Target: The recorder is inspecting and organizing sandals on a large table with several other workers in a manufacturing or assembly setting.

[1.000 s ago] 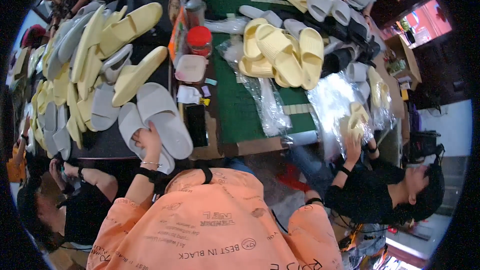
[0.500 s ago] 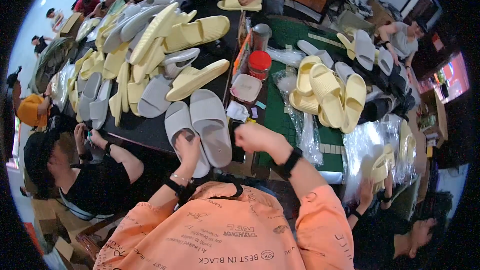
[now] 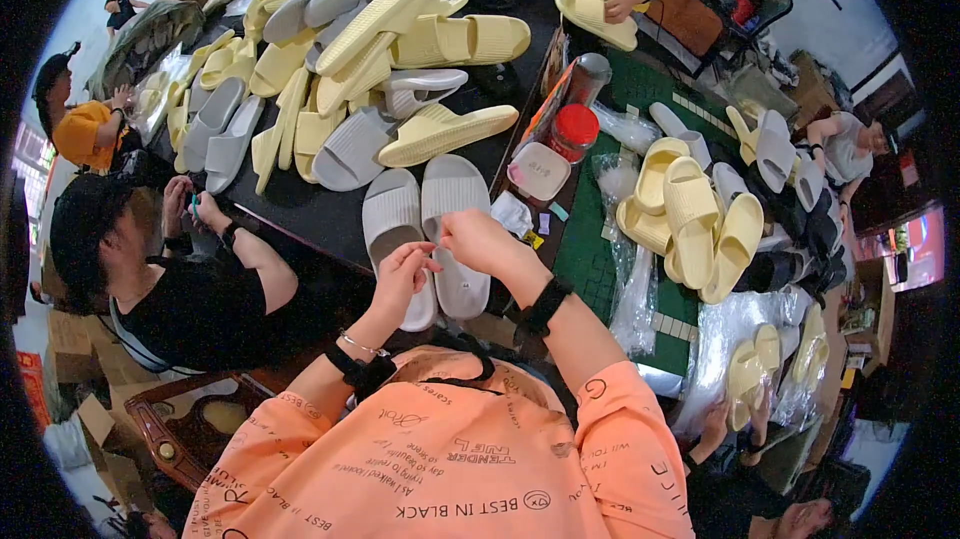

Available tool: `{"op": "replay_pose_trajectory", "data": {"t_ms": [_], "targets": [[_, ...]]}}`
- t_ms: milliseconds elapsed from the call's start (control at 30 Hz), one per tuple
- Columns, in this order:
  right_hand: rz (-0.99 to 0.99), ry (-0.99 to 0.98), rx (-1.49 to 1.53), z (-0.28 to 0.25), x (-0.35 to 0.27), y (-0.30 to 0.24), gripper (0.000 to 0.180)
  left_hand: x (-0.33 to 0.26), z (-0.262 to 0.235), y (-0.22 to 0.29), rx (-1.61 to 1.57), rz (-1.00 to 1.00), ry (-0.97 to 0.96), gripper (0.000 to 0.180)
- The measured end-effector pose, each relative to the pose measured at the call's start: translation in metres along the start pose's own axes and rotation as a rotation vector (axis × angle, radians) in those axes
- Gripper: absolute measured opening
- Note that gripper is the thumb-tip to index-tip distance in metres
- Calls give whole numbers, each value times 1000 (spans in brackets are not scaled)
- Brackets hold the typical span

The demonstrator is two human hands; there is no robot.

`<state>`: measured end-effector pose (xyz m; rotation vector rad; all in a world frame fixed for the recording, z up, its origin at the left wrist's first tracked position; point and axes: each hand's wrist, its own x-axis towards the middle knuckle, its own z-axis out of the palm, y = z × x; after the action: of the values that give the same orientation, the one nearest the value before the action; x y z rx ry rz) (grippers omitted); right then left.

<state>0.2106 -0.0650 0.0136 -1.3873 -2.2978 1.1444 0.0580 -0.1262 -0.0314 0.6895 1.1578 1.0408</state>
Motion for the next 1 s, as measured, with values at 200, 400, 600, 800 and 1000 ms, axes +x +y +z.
{"op": "replay_pose_trajectory", "data": {"t_ms": [200, 400, 600, 800, 1000], "targets": [[-25, 121, 4, 16, 1, -8, 15, 0, -4, 7, 125, 102, -47, 16], [-138, 93, 487, 54, -8, -7, 15, 6, -11, 14, -102, -10, 102, 13], [70, -13, 896, 79, 0, -6, 18, 21, -25, 14, -21, -24, 44, 17], [273, -141, 824, 96, 19, 5, 21, 76, -54, 60, 857, 708, 296, 16], [369, -144, 882, 135, 58, 8, 19, 149, -92, 21, 1348, 278, -9, 27]]}}
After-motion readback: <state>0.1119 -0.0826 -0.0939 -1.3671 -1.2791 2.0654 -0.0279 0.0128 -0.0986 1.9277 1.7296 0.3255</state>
